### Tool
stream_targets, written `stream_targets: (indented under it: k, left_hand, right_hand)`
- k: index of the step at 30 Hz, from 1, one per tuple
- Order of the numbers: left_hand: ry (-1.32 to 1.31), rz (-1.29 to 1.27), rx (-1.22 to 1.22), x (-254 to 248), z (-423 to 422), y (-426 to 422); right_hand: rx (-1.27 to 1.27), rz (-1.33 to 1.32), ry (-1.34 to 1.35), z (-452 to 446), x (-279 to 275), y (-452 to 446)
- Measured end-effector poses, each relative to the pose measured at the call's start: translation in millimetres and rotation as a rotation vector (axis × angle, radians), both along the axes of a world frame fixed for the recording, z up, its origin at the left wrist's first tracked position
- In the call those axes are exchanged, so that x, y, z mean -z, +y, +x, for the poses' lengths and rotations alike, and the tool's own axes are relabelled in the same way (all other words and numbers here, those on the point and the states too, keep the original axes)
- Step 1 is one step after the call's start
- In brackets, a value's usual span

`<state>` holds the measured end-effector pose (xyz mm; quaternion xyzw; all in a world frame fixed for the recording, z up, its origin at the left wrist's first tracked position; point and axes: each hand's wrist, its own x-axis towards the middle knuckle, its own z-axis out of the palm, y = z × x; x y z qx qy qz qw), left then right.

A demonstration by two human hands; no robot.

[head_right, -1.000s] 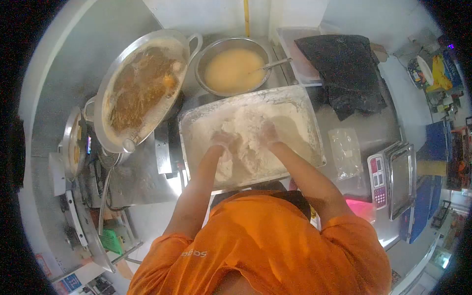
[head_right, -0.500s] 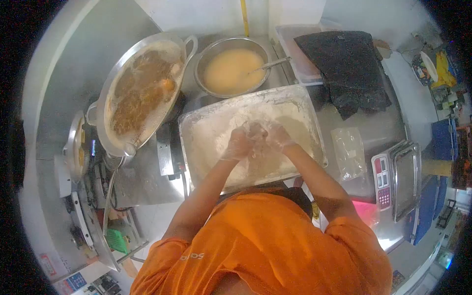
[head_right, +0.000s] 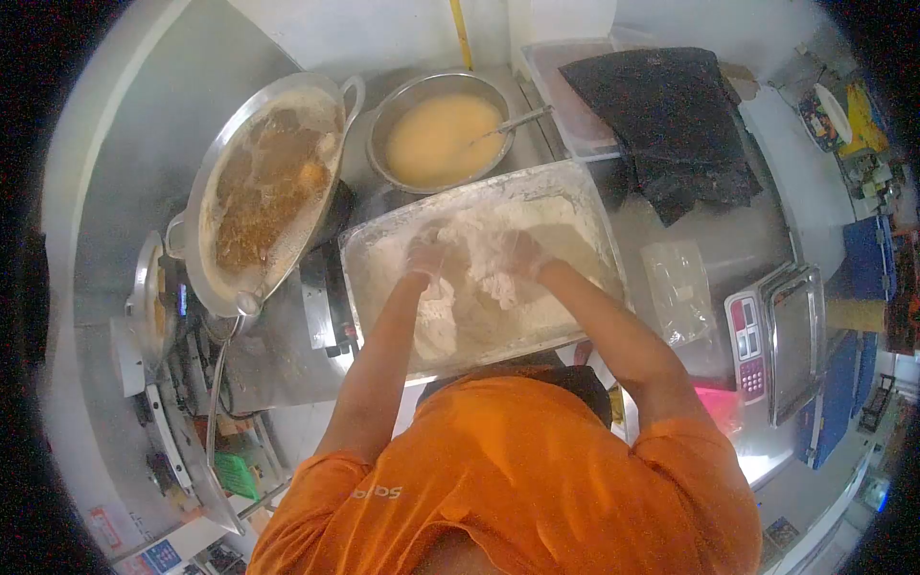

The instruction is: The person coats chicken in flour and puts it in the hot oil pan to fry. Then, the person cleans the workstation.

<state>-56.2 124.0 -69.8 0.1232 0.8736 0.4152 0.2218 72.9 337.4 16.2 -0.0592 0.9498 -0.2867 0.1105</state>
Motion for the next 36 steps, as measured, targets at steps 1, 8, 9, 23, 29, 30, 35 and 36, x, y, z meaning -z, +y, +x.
stream_targets:
  k: [1, 8, 9, 23, 29, 30, 35, 36]
  left_hand:
    - [0.088, -0.136, 0.063, -0.3, 0.9, 0.9]
    - [-0.03, -0.082, 0.065, -73.8, 33.3, 21.8]
    - [-0.014, 0.007, 0.084, -72.5, 35.6, 20.8]
    - [0.077, 0.001, -0.068, -85.9, 81.1, -43.4]
    - [0.01, 0.062, -0.135, -110.5, 97.1, -72.5]
    - [-0.012, -0.022, -0.137, -111.6, 99.1, -74.5]
    - [0.258, -0.034, 0.128, -94.4, 97.6, -88.1]
    - [0.161, -0.048, 0.141, -120.3, 97.7, -87.6]
  right_hand:
    - [0.072, -0.139, -0.006, -2.7, -10.7, 3.3]
    - [0.007, -0.06, -0.068, -35.1, 32.4, 15.1]
    - [0.009, -0.091, -0.052, -32.4, 15.9, 13.8]
    - [0.048, -0.028, 0.264, 31.3, 36.5, 17.2]
    - [-0.006, 0.139, 0.268, 38.8, -12.0, 31.2]
    - [0.013, 0.146, 0.098, 39.0, -18.2, 28.0]
    - [-0.127, 0.299, -0.016, 4.4, -12.2, 28.8]
    - [-0.136, 0.323, 0.007, 3.1, -20.4, 28.6]
